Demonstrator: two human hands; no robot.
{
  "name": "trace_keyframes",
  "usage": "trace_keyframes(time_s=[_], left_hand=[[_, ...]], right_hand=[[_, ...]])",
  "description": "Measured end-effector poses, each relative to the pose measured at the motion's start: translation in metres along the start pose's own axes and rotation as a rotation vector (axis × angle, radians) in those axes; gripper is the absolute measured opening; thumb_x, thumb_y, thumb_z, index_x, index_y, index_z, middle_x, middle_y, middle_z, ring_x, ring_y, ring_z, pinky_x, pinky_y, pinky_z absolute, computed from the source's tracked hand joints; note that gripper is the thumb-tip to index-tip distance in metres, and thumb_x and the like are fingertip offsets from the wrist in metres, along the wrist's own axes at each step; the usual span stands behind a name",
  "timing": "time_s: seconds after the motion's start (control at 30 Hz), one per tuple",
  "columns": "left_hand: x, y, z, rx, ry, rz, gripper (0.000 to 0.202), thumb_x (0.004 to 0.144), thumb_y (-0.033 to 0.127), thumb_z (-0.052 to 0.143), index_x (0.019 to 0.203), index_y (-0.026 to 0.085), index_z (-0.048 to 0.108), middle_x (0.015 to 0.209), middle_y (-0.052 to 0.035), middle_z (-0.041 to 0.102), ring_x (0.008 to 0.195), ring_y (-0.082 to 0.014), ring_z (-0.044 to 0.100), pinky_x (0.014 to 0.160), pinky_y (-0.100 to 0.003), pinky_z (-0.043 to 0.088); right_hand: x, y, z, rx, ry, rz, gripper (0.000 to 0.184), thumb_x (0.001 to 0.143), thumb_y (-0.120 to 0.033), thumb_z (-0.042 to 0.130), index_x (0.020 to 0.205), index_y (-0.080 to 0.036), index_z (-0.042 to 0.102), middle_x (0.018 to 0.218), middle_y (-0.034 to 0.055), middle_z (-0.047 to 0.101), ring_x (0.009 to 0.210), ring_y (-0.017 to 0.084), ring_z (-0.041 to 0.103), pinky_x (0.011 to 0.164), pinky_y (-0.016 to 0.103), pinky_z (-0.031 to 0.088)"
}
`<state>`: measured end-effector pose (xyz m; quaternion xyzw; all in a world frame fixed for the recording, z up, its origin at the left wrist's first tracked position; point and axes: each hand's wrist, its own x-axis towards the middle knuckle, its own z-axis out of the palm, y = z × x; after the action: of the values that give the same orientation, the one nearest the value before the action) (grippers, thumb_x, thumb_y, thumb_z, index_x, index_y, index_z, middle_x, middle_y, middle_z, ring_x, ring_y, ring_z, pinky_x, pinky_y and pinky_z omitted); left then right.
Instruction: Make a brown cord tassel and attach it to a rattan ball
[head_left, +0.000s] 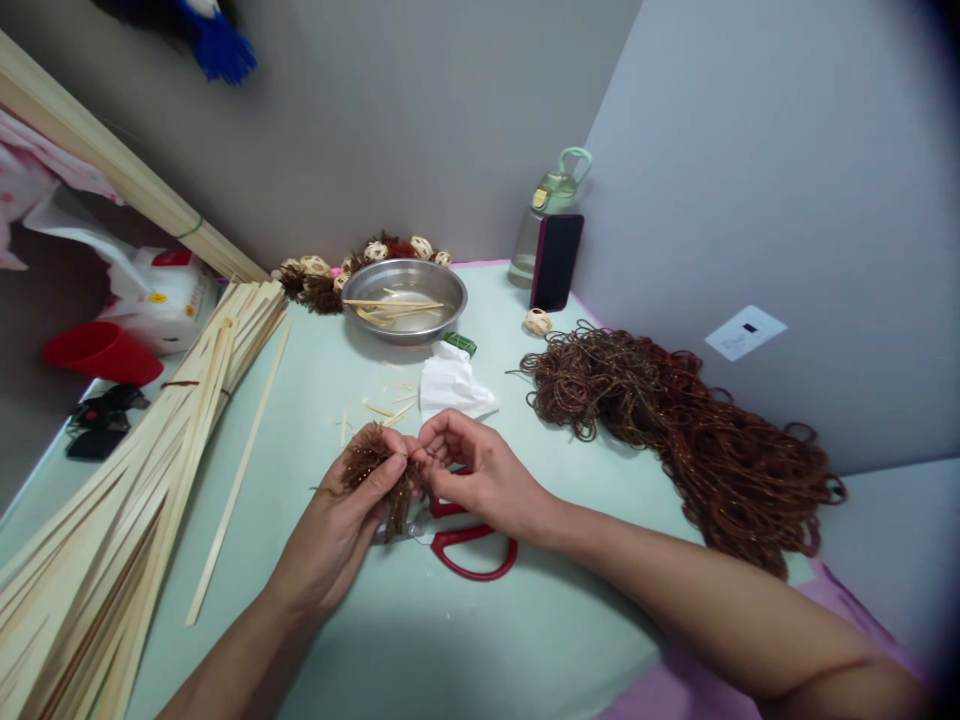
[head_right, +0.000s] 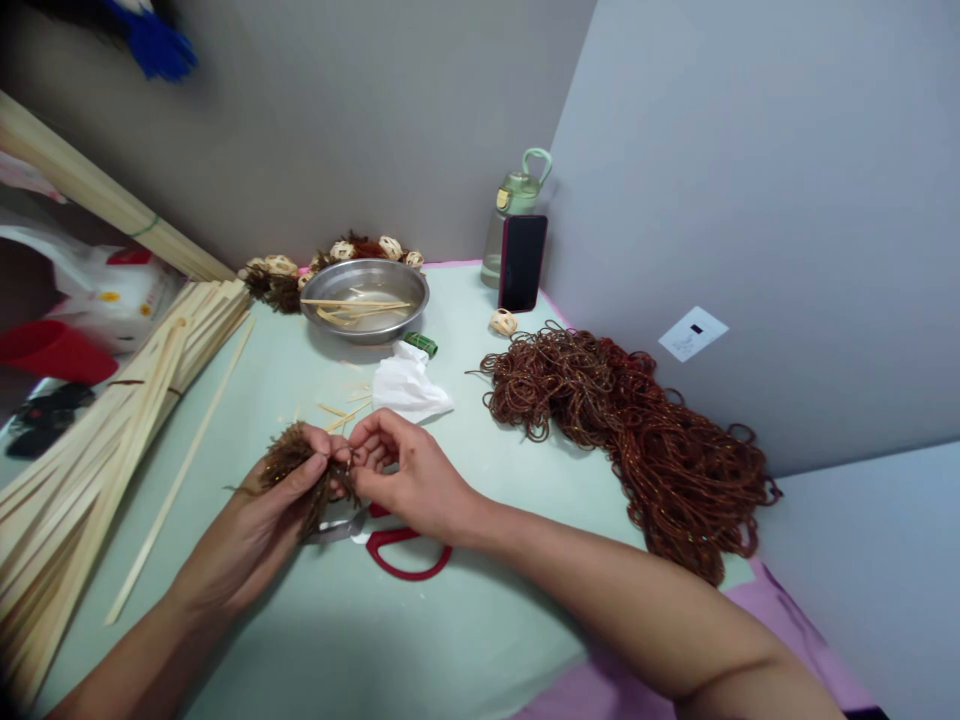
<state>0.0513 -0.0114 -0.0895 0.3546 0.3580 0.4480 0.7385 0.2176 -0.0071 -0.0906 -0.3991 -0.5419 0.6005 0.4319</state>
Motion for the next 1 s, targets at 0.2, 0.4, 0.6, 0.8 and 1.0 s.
trace_keyframes(time_s=[0.2, 0.4, 0.6, 0.8, 1.0], left_hand=[[0.001, -0.001, 0.002, 0.019, 0.035, 0.021, 0.007, 0.088, 0.026, 0.067, 0.084, 0.021, 0.064, 0.124, -0.0004, 0.061, 0.094, -0.0133, 0.059, 0.088, -0.023, 0.050], [0.004, -0.006, -0.003, 0.030, 0.158, -0.069, 0.022, 0.082, 0.029, 0.074, 0.101, 0.019, 0.072, 0.093, -0.0008, 0.066, 0.072, -0.0090, 0.056, 0.072, -0.018, 0.050], [0.004, -0.007, -0.002, 0.078, 0.164, -0.088, 0.030, 0.079, 0.035, 0.076, 0.103, 0.017, 0.073, 0.076, 0.0002, 0.065, 0.069, -0.0101, 0.056, 0.069, -0.019, 0.048], [0.005, -0.013, -0.006, 0.159, 0.138, -0.077, 0.030, 0.081, 0.038, 0.074, 0.103, 0.019, 0.071, 0.068, 0.0020, 0.061, 0.068, -0.0117, 0.053, 0.065, -0.020, 0.044], [0.007, -0.016, -0.008, 0.303, 0.080, -0.021, 0.024, 0.085, 0.039, 0.068, 0.101, 0.020, 0.068, 0.078, 0.0008, 0.062, 0.076, -0.0139, 0.055, 0.073, -0.024, 0.044]], right_hand=[[0.002, 0.000, -0.001, 0.042, -0.013, 0.011, 0.015, 0.075, -0.010, 0.064, 0.085, -0.018, 0.056, 0.077, -0.0033, 0.056, 0.068, 0.010, 0.053, 0.066, 0.025, 0.044], [0.005, -0.002, -0.005, 0.229, -0.012, 0.048, 0.005, 0.077, -0.012, 0.063, 0.078, -0.016, 0.061, 0.076, -0.0014, 0.063, 0.067, 0.010, 0.059, 0.066, 0.023, 0.046], [0.005, -0.002, -0.011, 0.292, -0.039, 0.092, 0.005, 0.081, -0.019, 0.064, 0.080, -0.017, 0.060, 0.074, -0.0010, 0.064, 0.063, 0.010, 0.058, 0.061, 0.022, 0.046], [0.006, -0.001, -0.005, 0.174, -0.146, 0.085, 0.024, 0.082, -0.035, 0.071, 0.078, -0.017, 0.057, 0.072, 0.0012, 0.067, 0.068, 0.013, 0.062, 0.066, 0.025, 0.047], [0.001, -0.004, -0.005, -0.237, -0.037, -0.028, 0.013, 0.084, -0.021, 0.061, 0.073, -0.018, 0.054, 0.067, -0.0021, 0.057, 0.062, 0.010, 0.050, 0.061, 0.023, 0.041]])
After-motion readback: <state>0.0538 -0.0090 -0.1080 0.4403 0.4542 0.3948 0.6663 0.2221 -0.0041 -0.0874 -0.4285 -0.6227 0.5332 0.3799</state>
